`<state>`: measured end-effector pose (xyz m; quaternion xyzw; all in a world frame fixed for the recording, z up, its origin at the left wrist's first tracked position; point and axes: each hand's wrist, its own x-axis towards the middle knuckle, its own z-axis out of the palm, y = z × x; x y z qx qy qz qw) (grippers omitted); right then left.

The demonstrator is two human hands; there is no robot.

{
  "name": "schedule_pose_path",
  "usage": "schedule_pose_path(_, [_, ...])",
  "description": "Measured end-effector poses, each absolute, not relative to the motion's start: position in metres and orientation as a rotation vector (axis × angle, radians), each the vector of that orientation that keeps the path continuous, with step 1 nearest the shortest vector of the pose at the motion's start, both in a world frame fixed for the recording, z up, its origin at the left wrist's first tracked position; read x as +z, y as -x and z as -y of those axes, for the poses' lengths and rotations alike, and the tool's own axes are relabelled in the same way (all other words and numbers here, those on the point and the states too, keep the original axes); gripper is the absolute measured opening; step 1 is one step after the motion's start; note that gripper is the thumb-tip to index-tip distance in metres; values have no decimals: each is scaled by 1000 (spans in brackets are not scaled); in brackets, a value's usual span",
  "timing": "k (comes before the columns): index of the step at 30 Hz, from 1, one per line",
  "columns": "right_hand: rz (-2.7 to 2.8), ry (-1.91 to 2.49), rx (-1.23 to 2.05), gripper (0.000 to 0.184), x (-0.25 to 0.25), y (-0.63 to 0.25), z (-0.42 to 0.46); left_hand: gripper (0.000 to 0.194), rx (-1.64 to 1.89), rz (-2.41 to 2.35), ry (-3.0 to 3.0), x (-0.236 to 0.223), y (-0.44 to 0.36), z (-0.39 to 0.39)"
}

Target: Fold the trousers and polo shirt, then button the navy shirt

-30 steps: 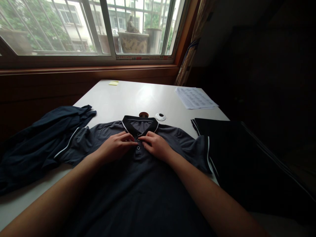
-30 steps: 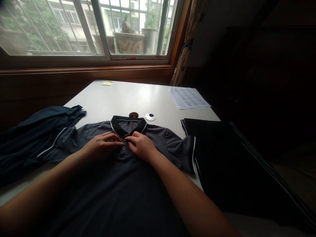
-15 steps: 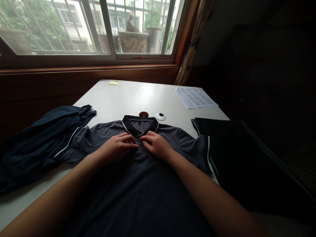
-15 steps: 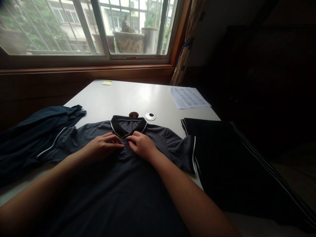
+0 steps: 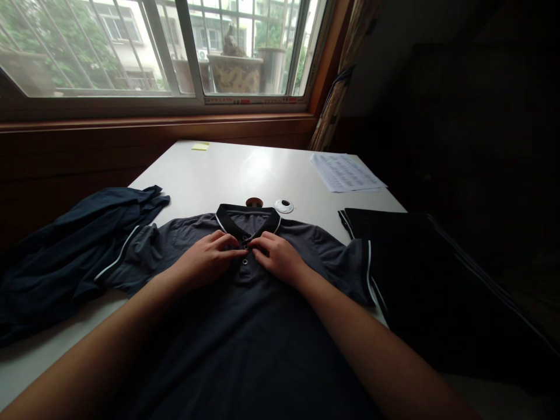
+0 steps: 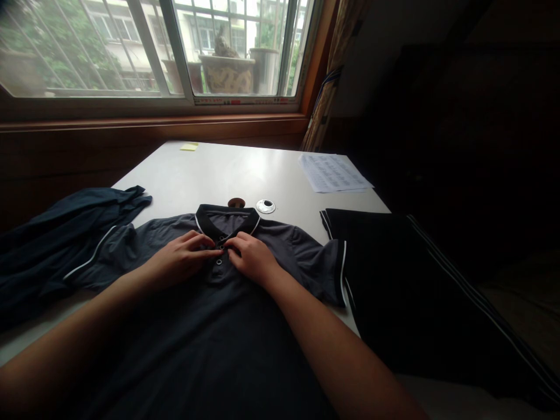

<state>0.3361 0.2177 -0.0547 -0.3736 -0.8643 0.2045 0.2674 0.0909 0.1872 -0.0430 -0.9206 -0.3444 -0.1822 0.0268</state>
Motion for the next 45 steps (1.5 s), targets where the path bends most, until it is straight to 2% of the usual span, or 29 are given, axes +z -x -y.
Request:
schedule_pose_path(13, [2340, 1055, 487, 20, -53, -336, -216, 40, -471, 1238, 2753, -40, -90, -186])
schedule_pose_path(20, [2410, 947, 439, 32, -54, -338, -217, 35, -502, 1258, 2767, -41, -87, -187])
schedule_pose_path(30, [2632, 974, 169, 44, -47, -335, -212, 35, -621, 1214, 2814, -46, -84, -190])
schedule_pose_path(40, [2609, 976, 227, 37, -45, -337, -213, 36, -608, 1238, 2805, -45, -85, -189])
schedule_pose_path(45, [2634, 1001, 189, 39, -44, -337, -212, 37, -643, 1194, 2820, -45, -85, -190])
